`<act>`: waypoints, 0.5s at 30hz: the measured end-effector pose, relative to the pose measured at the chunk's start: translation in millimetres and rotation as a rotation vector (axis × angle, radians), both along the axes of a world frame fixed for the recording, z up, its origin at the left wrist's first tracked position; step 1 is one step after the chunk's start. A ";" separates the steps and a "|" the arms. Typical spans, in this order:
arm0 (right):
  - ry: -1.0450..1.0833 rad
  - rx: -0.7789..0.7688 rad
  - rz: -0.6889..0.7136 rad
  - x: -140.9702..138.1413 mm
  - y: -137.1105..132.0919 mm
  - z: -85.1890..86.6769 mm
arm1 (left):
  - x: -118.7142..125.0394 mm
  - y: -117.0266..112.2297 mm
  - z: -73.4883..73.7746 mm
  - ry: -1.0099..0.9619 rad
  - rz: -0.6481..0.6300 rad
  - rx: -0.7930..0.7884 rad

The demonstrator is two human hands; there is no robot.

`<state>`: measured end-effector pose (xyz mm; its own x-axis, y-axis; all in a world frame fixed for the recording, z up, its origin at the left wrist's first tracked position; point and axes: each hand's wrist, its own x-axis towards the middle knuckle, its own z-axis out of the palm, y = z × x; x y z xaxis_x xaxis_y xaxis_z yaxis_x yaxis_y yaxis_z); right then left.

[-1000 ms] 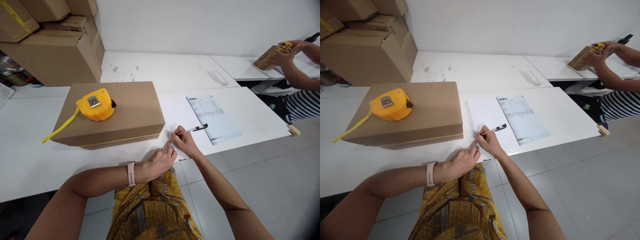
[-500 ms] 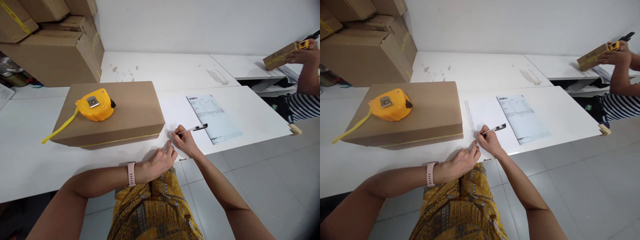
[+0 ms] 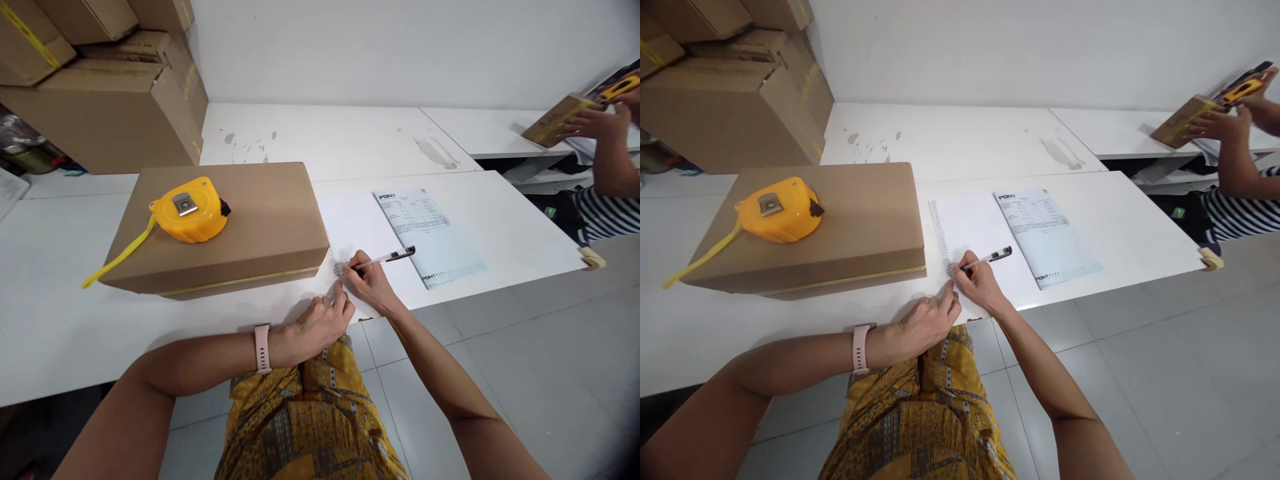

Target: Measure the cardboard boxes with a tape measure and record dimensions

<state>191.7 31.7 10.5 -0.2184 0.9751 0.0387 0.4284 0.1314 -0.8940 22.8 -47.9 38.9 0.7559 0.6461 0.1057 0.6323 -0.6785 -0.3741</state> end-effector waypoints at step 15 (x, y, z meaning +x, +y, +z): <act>-0.027 0.045 -0.033 -0.5 -0.2 0.4 | 0.1 -0.3 -9.0 -0.036 -0.011 0.025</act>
